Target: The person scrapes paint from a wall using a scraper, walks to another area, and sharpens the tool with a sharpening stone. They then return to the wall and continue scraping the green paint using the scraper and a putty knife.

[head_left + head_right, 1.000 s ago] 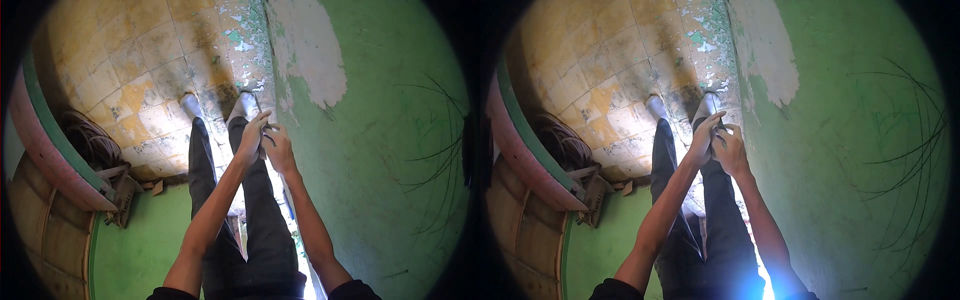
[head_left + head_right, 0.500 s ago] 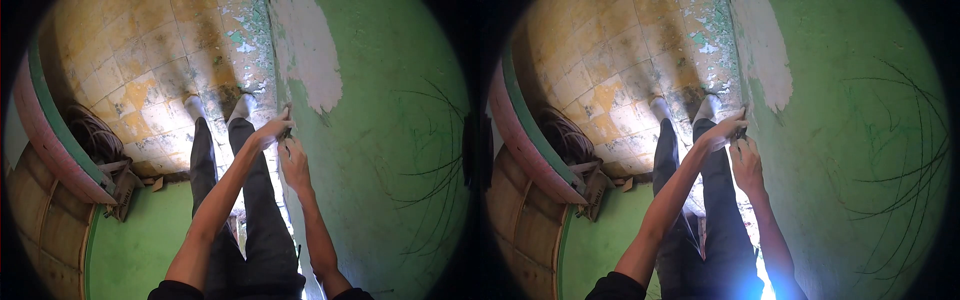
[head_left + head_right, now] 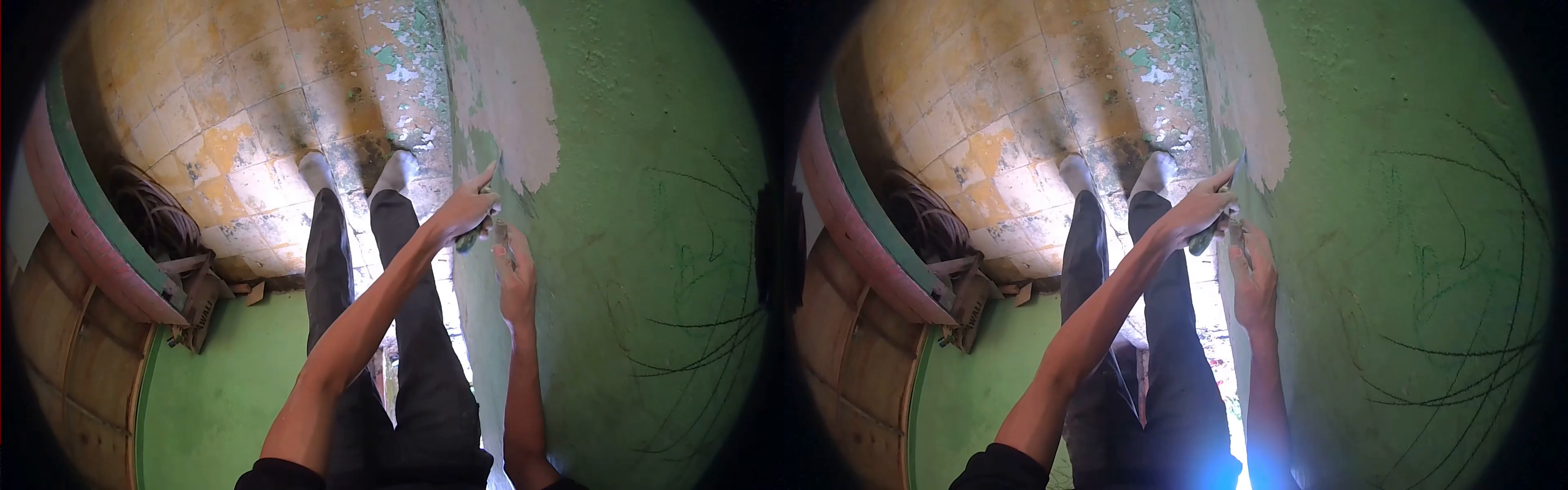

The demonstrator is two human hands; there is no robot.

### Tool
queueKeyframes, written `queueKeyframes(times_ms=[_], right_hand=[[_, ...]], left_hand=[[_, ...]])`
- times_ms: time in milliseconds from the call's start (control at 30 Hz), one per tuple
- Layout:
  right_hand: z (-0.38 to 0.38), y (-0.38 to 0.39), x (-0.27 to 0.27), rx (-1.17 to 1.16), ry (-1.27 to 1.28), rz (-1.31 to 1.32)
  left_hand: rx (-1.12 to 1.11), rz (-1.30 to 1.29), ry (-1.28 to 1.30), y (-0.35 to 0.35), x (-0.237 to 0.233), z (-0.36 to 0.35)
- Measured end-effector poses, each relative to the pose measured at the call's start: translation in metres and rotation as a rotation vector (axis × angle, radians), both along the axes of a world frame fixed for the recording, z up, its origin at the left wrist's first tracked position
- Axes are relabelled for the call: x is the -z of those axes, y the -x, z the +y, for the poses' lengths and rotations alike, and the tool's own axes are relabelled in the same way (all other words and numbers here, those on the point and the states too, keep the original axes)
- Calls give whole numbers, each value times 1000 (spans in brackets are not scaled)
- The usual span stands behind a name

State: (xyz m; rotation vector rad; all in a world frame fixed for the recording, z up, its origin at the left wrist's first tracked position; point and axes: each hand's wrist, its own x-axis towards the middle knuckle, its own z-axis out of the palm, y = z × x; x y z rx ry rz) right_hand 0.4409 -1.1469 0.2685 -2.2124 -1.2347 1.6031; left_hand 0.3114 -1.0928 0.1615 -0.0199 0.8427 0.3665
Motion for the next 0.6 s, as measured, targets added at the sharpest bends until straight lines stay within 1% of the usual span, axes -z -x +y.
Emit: queueKeyframes(times_ms=[33, 67, 133, 167, 267, 300, 333, 367, 433, 467, 533, 567, 600], right_hand=[[-4, -4, 1, -8, -2, 3], [-5, -5, 1, 18, 25, 7], [-5, -1, 2, 56, 80, 27], [-7, 1, 5, 57, 62, 4], [-11, -2, 7, 50, 54, -44], [-13, -4, 5, 60, 75, -47], [-15, -3, 6, 70, 98, -43], [-16, -5, 10, 68, 99, -37], [-20, -6, 14, 75, 109, -38], [-19, -6, 14, 85, 130, -51], [-17, -1, 13, 117, 173, -78], [-19, -2, 16, 95, 156, -74], [-23, -3, 17, 78, 147, -72]], left_hand=[[6, -61, 21, 3, -10, 4], [38, -44, 6, 4, -8, 6], [80, -24, -20, 2, 3, 11], [102, -10, -29, 3, 9, 13], [54, -40, 15, 1, 34, 15], [48, -51, 27, 3, 33, 20], [142, -106, -57, 15, 30, 17], [158, -118, -65, 18, 26, 15], [198, -157, -71, 24, 7, 14], [207, -204, -73, 29, 11, 19], [223, -168, -160, 27, 22, 15], [232, -147, -195, 26, 27, 11], [239, -136, -177, 27, 24, 9]])
